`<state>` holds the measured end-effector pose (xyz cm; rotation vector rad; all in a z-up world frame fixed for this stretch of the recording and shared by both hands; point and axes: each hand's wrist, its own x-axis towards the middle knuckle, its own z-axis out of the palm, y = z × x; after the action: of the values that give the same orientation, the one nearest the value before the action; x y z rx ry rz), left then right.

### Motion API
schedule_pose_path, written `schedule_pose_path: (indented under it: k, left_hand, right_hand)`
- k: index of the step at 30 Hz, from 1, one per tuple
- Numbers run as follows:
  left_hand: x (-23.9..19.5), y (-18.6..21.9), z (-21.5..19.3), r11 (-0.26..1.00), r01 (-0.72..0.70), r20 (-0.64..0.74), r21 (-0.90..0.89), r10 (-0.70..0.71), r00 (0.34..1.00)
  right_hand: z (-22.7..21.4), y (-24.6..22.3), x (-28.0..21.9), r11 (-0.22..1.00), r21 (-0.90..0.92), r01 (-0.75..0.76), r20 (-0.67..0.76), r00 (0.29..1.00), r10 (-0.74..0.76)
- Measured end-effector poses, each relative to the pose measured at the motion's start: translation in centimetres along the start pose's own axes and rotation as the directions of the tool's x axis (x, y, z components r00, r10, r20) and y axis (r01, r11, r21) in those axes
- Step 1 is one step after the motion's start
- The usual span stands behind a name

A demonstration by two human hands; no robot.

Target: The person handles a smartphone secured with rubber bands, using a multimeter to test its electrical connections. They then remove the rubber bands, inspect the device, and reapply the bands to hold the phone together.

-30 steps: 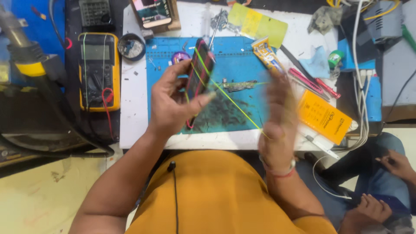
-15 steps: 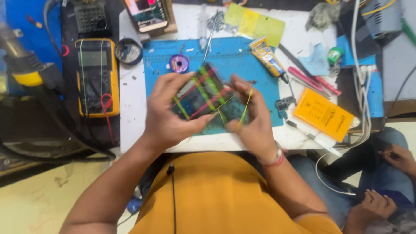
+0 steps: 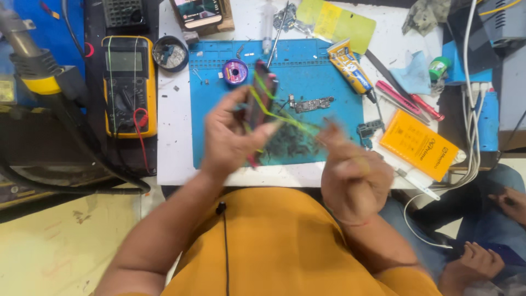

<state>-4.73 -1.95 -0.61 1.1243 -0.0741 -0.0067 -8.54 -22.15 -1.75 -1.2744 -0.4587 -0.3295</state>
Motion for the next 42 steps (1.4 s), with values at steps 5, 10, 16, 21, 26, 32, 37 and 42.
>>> schedule_pose_path:
  k: [5, 10, 16, 21, 26, 32, 37, 42]
  left_hand:
    - [-0.4, 0.2, 1.1, 0.758, -0.342, 0.098, 0.555, 0.349, 0.932]
    - [0.1, 2.4, -2.1, 0.386, -0.479, 0.435, 0.788, 0.2, 0.878]
    - [-0.6, 2.1, -2.9, 0.039, -0.796, 0.797, 0.604, -0.013, 0.604]
    - [-1.6, 2.6, -3.6, 0.091, -0.815, 0.806, 0.573, 0.117, 0.58]
    - [-1.8, 2.9, -3.7, 0.13, -0.844, 0.836, 0.52, 0.125, 0.535]
    - [-2.0, 3.0, -3.8, 0.155, -0.853, 0.842, 0.498, 0.148, 0.518]
    - [-2.0, 2.5, -4.0, 0.169, -0.833, 0.823, 0.528, 0.143, 0.55]
    - [-1.9, 2.2, -4.3, 0.338, -0.704, 0.724, 0.625, 0.086, 0.685]
  right_hand:
    - [2.2, 2.7, 1.4, 0.976, -0.139, -0.166, -0.16, 0.977, 0.143]
    - [0.6, 2.3, 1.1, 0.957, -0.16, -0.243, 0.159, 0.95, 0.268]
    - [-3.1, 3.9, 1.0, 0.457, -0.458, -0.762, 0.124, 0.454, 0.882]
    - [-3.0, 3.7, 1.4, 0.889, -0.116, -0.444, 0.169, 0.873, 0.458]
    - [-1.2, 3.0, 1.4, 0.929, -0.187, -0.318, 0.39, 0.844, 0.368]
    - [-0.3, 2.8, 1.8, 0.925, -0.218, -0.311, 0.367, 0.852, 0.373]
    - [-0.5, 3.0, 1.1, 0.947, -0.184, -0.265, 0.323, 0.893, 0.312]
    - [-0.2, 3.0, 1.7, 0.909, -0.371, -0.188, 0.174, 0.948, 0.267]
